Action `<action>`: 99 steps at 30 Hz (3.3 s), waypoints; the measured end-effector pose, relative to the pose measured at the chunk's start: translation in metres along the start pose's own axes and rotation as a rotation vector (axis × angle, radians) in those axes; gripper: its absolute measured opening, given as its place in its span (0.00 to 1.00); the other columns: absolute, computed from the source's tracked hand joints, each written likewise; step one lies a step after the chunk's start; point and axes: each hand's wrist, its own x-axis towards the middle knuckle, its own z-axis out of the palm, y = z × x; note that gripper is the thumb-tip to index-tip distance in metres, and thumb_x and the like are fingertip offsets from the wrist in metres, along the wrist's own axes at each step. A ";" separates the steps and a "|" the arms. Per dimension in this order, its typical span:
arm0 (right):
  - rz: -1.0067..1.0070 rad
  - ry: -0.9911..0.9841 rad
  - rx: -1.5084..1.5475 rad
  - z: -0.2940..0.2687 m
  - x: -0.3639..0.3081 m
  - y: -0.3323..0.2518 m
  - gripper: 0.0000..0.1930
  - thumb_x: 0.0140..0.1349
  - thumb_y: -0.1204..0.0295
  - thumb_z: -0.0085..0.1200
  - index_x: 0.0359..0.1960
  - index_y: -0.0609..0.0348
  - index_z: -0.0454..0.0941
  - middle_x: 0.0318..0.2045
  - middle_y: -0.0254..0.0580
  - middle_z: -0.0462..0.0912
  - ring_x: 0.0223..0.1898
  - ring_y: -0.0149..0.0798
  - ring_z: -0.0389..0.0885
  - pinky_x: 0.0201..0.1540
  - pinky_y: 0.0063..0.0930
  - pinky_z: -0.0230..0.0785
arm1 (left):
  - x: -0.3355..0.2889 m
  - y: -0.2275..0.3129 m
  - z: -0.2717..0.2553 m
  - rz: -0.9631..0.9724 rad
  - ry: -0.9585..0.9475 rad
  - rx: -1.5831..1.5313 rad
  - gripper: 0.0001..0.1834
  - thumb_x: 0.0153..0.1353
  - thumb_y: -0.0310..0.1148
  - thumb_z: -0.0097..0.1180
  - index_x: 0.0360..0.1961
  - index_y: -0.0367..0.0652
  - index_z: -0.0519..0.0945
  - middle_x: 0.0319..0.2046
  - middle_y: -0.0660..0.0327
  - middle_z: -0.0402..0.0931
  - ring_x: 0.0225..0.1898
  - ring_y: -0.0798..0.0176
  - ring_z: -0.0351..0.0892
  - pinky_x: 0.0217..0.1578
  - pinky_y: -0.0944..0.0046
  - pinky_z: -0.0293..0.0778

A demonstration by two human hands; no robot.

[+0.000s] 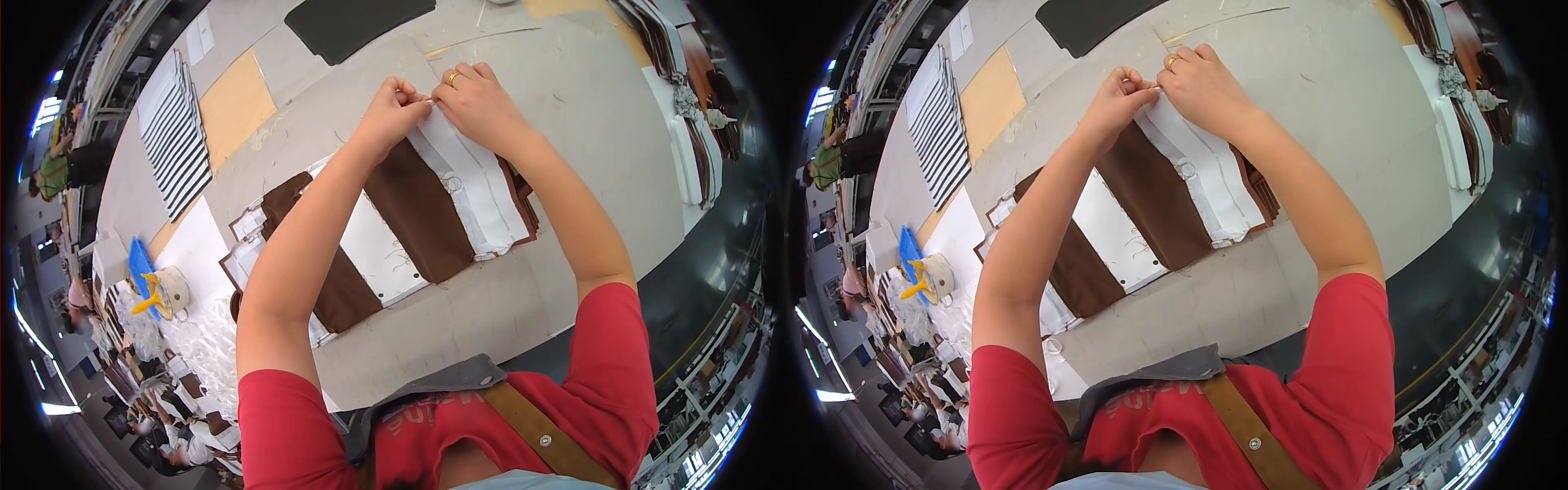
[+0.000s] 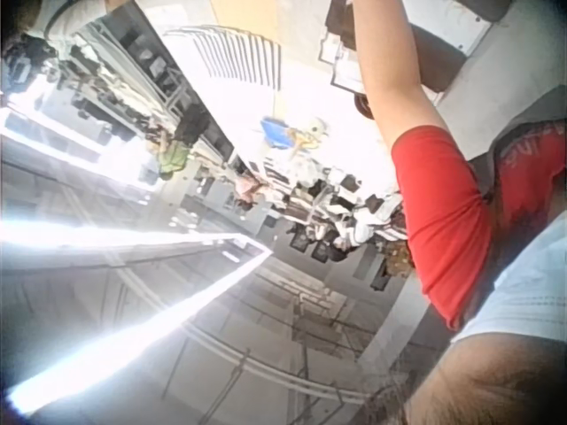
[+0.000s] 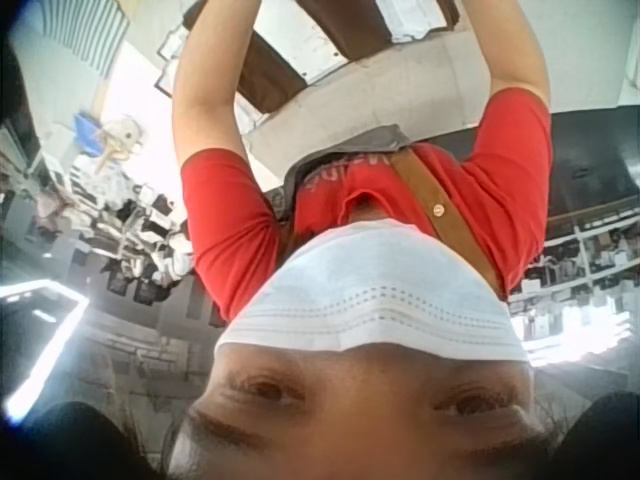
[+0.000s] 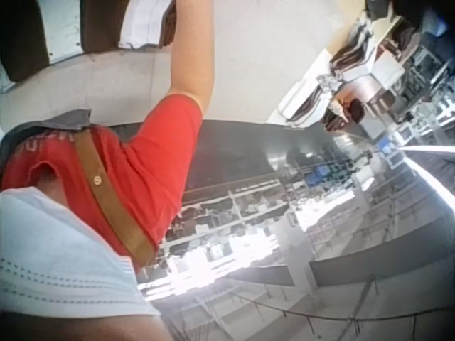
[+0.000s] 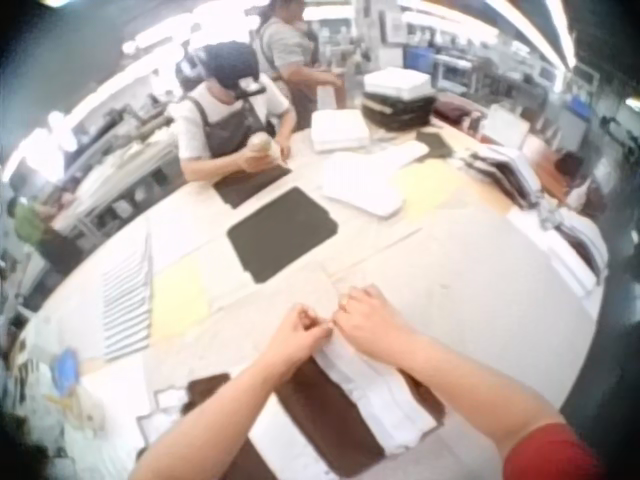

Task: The person applies white adhesive to the edges of brown fabric bag components using a yellow brush. They work on multiple bag sections laid out on a table, smoothing the fabric and ensuring the adhesive is evenly distributed along the seams.

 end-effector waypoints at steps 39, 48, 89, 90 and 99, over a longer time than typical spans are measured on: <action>0.715 0.039 0.841 -0.040 -0.003 0.013 0.07 0.57 0.71 0.47 0.33 0.62 0.73 0.21 0.32 0.72 0.22 0.24 0.68 0.26 0.19 0.62 | 0.011 -0.013 0.012 0.091 0.119 -0.101 0.09 0.58 0.27 0.48 0.37 0.44 0.63 0.29 0.65 0.73 0.33 0.74 0.69 0.34 0.74 0.64; 0.938 0.248 0.940 -0.093 -0.103 -0.009 0.09 0.62 0.69 0.45 0.34 0.61 0.75 0.21 0.28 0.72 0.20 0.20 0.65 0.23 0.13 0.58 | -0.029 -0.019 0.001 0.325 0.353 0.175 0.10 0.62 0.30 0.44 0.42 0.37 0.66 0.40 0.56 0.75 0.42 0.68 0.70 0.45 0.70 0.64; 1.027 0.178 0.544 -0.028 -0.197 -0.127 0.07 0.54 0.69 0.52 0.25 0.59 0.71 0.17 0.38 0.75 0.18 0.36 0.74 0.23 0.30 0.67 | -0.161 -0.091 0.138 0.614 0.222 0.694 0.13 0.50 0.21 0.51 0.38 0.41 0.76 0.38 0.57 0.70 0.36 0.54 0.70 0.36 0.60 0.69; 1.038 0.205 0.583 -0.024 -0.198 -0.126 0.08 0.54 0.69 0.52 0.25 0.60 0.70 0.17 0.37 0.75 0.18 0.35 0.74 0.23 0.29 0.67 | -0.158 -0.089 0.137 0.646 0.203 0.728 0.13 0.49 0.21 0.51 0.39 0.42 0.76 0.38 0.57 0.70 0.37 0.53 0.69 0.37 0.60 0.69; 1.414 0.595 1.940 -0.019 -0.205 -0.130 0.03 0.58 0.73 0.50 0.29 0.57 0.70 0.17 0.32 0.70 0.13 0.23 0.64 0.17 0.19 0.63 | -0.156 -0.096 0.139 0.627 0.218 0.673 0.16 0.47 0.25 0.56 0.40 0.44 0.75 0.39 0.56 0.68 0.40 0.50 0.67 0.40 0.57 0.67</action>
